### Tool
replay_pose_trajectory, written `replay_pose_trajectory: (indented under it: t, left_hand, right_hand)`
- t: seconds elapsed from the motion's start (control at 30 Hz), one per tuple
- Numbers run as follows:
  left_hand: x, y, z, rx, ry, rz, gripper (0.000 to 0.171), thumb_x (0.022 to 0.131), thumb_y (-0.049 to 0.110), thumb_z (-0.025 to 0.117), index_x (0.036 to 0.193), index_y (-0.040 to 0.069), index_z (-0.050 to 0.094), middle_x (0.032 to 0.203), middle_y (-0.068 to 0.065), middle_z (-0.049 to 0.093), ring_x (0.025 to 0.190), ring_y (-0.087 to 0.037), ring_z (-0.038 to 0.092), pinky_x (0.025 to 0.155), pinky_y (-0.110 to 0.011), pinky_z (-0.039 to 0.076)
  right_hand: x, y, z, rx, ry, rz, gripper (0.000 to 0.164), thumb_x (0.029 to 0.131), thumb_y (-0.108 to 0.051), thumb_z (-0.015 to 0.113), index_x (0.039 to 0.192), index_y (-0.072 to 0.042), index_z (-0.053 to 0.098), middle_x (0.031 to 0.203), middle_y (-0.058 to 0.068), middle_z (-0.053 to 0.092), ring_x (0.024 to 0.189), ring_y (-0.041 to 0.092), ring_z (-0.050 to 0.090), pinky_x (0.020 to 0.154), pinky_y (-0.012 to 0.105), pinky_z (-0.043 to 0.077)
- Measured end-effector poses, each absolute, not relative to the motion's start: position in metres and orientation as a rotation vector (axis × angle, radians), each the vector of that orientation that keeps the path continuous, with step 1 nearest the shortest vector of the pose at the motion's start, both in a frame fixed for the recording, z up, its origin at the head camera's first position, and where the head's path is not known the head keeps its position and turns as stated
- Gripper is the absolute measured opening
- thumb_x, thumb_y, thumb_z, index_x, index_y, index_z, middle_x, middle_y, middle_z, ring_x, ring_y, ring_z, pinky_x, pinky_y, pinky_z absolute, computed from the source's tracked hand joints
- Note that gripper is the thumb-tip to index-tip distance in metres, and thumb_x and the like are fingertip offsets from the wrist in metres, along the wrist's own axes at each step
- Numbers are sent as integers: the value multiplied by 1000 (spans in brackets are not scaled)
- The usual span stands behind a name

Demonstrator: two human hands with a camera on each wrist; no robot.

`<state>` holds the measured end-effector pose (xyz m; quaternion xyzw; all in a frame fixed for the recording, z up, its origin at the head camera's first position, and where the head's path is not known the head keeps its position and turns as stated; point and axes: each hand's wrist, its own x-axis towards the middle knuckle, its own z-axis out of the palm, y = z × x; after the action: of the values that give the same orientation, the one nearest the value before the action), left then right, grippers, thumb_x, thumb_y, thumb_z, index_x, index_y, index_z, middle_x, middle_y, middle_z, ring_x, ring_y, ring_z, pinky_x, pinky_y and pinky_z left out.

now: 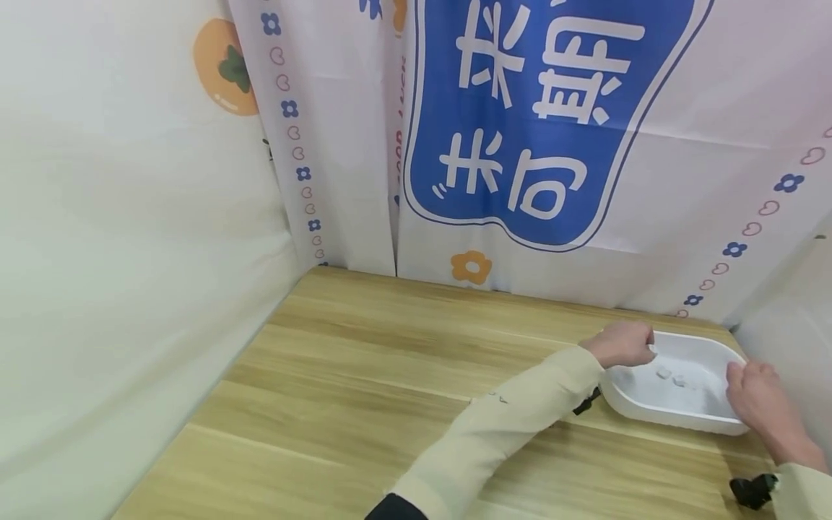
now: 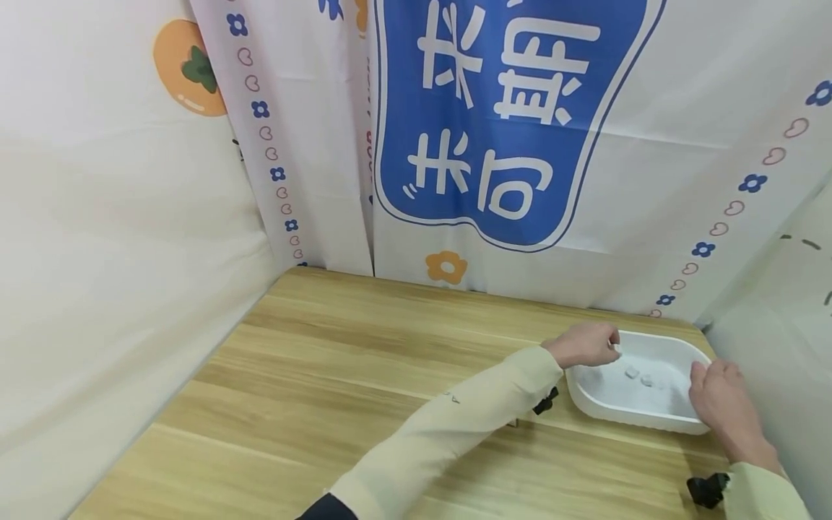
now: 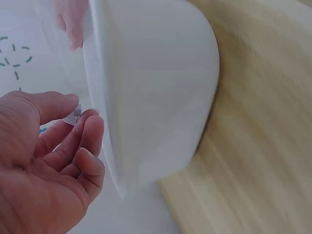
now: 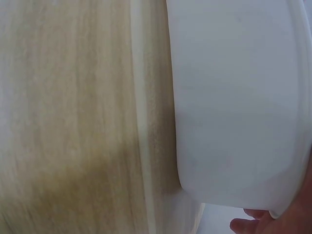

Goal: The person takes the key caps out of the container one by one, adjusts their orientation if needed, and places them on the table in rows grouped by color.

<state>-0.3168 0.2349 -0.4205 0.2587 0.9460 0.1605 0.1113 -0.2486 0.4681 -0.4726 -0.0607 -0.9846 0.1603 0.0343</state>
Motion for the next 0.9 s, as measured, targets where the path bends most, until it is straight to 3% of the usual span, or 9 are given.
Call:
replay_pose_trajectory:
  t: [0.37, 0.53, 0.7, 0.9]
  left_hand:
    - [-320, 197, -394, 939, 2780, 558, 19, 96, 34, 61, 113, 25, 60, 106, 16, 64, 91, 5, 59, 75, -7, 44]
    - [-318, 184, -382, 1010, 2771, 530, 22, 97, 34, 60, 117, 24, 60, 110, 14, 65, 95, 4, 60, 77, -6, 44]
    - [-313, 171, -373, 1107, 2760, 494, 22, 98, 32, 59, 118, 22, 59, 105, 13, 65, 90, 4, 59, 74, -6, 44]
    - [-307, 153, -368, 1188, 2747, 474, 20, 98, 29, 59, 115, 19, 60, 99, 13, 62, 84, 2, 55, 70, -8, 43]
  right_hand:
    - [-245, 466, -469, -218, -3058, 491, 77, 105, -40, 11, 122, 35, 21, 112, 48, 21, 103, 59, 32, 90, 71, 33]
    - [-246, 466, -471, -217, -3021, 471, 77, 105, -38, 11, 121, 36, 22, 116, 52, 20, 110, 63, 28, 95, 72, 30]
    - [-247, 468, -473, -192, -2988, 438, 76, 105, -37, 11, 119, 37, 24, 116, 54, 21, 112, 66, 26, 96, 73, 28]
    - [-248, 469, -474, -158, -2957, 407, 71, 105, -33, 15, 112, 36, 30, 105, 50, 27, 102, 64, 33, 88, 72, 33]
